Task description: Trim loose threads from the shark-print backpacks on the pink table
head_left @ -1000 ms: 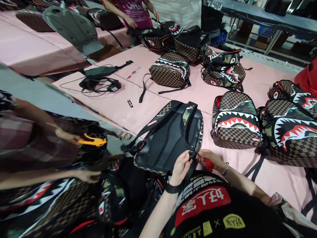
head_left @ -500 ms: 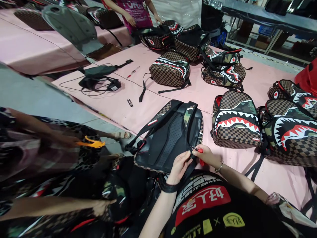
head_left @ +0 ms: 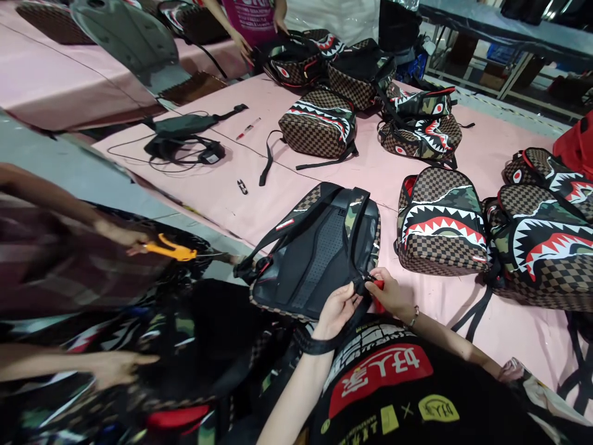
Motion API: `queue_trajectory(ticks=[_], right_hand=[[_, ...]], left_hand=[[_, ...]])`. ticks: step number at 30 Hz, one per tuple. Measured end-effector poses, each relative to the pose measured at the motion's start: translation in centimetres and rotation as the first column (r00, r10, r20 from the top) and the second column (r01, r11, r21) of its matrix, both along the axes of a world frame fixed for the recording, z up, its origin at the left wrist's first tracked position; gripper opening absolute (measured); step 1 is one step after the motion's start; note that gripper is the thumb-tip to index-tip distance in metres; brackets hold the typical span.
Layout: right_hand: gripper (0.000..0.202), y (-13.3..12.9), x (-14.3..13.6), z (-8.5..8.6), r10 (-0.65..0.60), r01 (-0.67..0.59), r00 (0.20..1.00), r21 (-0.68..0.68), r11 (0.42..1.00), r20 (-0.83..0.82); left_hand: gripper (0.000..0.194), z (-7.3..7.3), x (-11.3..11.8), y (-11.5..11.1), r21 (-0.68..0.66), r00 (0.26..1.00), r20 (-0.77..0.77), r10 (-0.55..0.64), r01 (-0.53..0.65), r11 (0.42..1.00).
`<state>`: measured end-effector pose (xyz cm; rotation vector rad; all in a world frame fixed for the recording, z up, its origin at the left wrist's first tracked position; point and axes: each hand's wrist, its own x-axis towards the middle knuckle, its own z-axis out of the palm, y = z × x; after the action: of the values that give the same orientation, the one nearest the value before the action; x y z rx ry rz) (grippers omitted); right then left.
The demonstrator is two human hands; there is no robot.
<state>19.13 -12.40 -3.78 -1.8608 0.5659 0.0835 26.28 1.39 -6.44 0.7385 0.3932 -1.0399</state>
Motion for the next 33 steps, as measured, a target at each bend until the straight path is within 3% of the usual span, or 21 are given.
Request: queue_trajectory(ticks=[3, 7, 11, 16, 23, 29, 33], right_hand=[[0.042, -0.4, -1.2, 0.7, 0.017, -0.016, 1.0, -0.084, 0.996, 0.02], [0.042, -0.7, -2.5, -0.1, 0.119, -0.107, 0.991, -0.168, 0.98, 0.061], [0.045, -0.6, -2.8, -0.7, 0.176, -0.148, 0.981, -0.266, 0.952, 0.085], [0.045, -0.5, -2.3, -0.5, 0.241, -0.217, 0.97, -0.414, 0.884, 0.007], [0.045, -0.4, -2.3, -0.4, 0.262, -0.228, 0.965, -0.491, 0.841, 0.002], [0.044, -0.4, -2.4, -0.6, 0.272, -0.237, 0.962, -0.555, 0.798, -0.02], [0.042, -0.4, -2.0, -0.3, 0.273, -0.24, 0.962, -0.547, 0.802, -0.022]], left_hand=[[0.005, 0.0, 0.0, -0.1, -0.006, 0.988, -0.111, 0.104, -0.106, 0.994], [0.007, 0.5, -0.1, -0.4, 0.049, 0.955, -0.226, 0.191, -0.184, 0.982], [0.011, 1.0, -0.3, -1.0, 0.113, 0.935, -0.244, 0.259, -0.237, 0.965], [0.008, 0.6, -0.5, -1.2, 0.094, 0.955, -0.18, 0.236, -0.222, 0.97], [0.008, 0.2, -0.7, -1.1, 0.069, 0.975, -0.106, 0.193, -0.187, 0.98], [0.009, 0.7, -0.8, -1.5, 0.097, 0.953, -0.196, 0.233, -0.217, 0.971], [0.015, 1.5, -0.8, -1.5, 0.112, 0.942, -0.23, 0.244, -0.223, 0.968]])
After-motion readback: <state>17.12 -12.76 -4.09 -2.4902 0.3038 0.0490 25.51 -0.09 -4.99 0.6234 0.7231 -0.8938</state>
